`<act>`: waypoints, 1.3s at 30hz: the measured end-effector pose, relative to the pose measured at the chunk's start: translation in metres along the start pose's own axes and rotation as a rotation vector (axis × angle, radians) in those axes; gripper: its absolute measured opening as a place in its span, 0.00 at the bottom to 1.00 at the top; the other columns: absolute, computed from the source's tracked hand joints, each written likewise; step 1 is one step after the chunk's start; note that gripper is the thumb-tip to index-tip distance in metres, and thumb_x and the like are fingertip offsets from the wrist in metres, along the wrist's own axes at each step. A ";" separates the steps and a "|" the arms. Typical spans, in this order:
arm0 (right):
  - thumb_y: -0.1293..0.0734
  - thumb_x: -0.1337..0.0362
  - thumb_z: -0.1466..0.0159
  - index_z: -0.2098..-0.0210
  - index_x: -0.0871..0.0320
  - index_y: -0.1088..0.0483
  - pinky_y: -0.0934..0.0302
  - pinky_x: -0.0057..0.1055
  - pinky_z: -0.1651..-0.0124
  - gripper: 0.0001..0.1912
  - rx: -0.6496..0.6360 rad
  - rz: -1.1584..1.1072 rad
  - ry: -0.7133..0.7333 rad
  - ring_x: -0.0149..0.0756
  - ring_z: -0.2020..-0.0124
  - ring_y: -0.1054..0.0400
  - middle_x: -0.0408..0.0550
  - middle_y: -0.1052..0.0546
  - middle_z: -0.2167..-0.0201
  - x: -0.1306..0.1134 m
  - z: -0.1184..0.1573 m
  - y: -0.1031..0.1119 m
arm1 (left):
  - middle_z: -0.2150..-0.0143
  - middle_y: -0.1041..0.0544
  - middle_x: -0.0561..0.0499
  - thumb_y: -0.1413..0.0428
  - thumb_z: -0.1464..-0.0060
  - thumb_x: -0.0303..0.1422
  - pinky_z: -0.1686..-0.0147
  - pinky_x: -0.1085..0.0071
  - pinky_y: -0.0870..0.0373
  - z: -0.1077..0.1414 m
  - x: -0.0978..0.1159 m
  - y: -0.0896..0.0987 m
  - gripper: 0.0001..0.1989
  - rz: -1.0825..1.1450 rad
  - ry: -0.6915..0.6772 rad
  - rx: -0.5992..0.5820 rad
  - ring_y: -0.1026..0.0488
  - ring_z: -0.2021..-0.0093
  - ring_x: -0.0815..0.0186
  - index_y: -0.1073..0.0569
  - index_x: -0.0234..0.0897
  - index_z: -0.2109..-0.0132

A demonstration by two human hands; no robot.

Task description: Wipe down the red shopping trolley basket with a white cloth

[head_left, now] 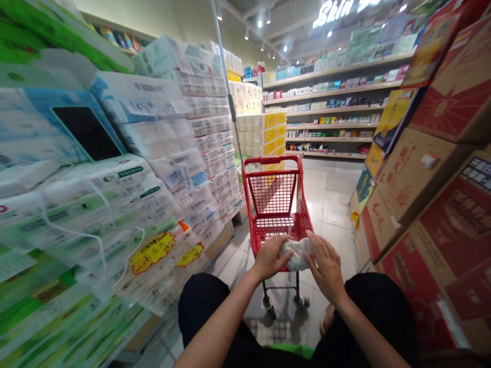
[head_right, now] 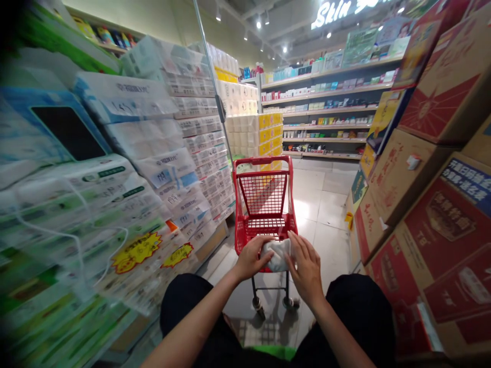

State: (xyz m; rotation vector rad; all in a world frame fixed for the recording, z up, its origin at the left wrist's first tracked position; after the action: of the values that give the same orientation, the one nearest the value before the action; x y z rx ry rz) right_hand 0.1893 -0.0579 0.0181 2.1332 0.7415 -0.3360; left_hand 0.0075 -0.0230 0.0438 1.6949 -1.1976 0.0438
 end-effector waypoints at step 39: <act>0.37 0.65 0.33 0.52 0.54 0.30 0.37 0.27 0.61 0.10 -0.085 -0.026 0.589 0.32 0.61 0.29 0.46 0.23 0.60 -0.114 -0.044 0.088 | 0.63 0.22 0.50 0.49 0.39 0.41 0.64 0.71 0.33 -0.012 -0.007 0.042 0.13 0.115 0.401 -0.031 0.25 0.63 0.62 0.27 0.41 0.53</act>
State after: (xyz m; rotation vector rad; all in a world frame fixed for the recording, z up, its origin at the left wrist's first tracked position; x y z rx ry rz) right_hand 0.1528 -0.1098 0.1548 2.1538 1.0894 0.3257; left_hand -0.0212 -0.0091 0.0751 1.4991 -0.9838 0.4142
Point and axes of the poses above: each hand's wrist, its own z-axis away from the middle knuckle, its own y-axis out of the back of the hand, x = y × z, the point moved 4 cm from there along -z, towards the middle knuckle
